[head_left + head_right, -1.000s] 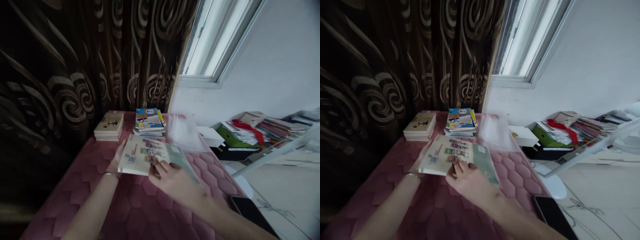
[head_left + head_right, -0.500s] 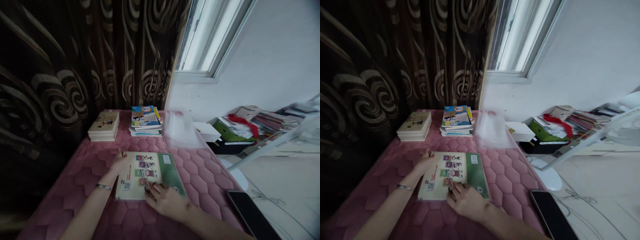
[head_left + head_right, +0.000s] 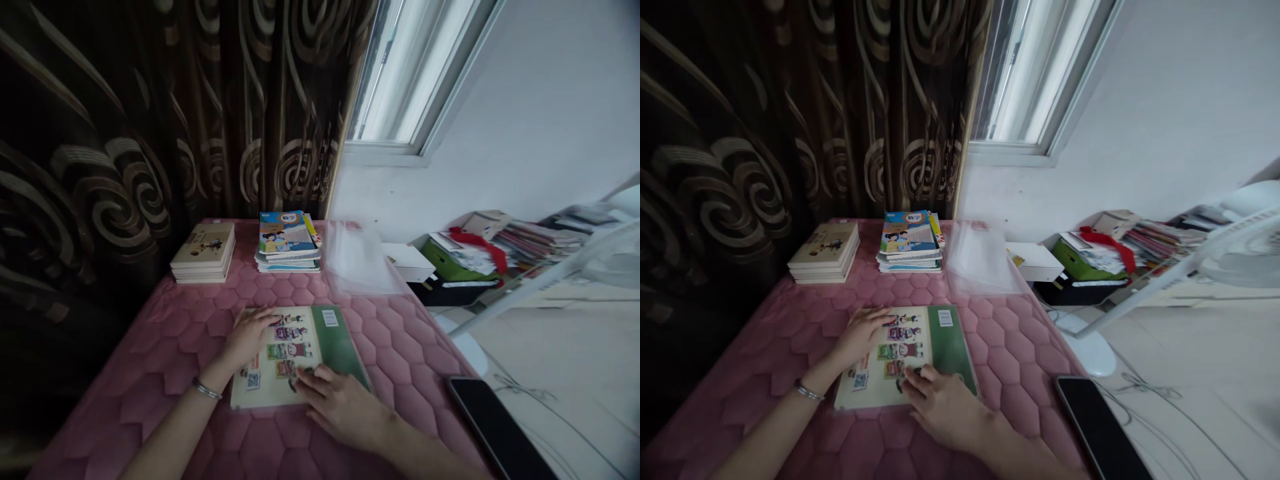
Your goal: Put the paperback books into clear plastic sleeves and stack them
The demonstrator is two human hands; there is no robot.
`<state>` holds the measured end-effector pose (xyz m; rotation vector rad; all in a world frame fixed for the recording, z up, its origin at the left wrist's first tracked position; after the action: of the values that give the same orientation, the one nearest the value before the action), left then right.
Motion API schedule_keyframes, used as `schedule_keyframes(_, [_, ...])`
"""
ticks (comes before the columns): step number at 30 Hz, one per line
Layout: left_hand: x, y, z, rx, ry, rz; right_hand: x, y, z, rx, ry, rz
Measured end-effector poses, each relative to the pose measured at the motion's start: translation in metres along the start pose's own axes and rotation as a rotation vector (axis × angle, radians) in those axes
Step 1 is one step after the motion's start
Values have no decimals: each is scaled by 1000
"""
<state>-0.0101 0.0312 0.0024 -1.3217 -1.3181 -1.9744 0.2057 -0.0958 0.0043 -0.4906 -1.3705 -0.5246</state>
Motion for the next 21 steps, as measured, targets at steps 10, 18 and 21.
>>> schedule_keyframes(10, [-2,-39,-2,78,213,-531,29,17,14,-144,-111,245])
schedule_keyframes(18, [-1,-48,-3,301,237,-836,83,62,42,-201,-55,503])
schedule_keyframes(21, [-6,-56,-1,378,353,-1048,111,96,69,-202,75,259])
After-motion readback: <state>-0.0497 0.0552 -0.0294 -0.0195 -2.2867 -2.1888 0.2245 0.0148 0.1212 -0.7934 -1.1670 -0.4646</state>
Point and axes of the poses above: each hand's wrist, its own z-axis towards the middle knuckle, its own x-axis out of the back of the hand, y = z × x, the point moved 1 cm from there along z, towards the middle knuckle, and after that the axes turned 5 degrees about x, right-handed, at the moved point
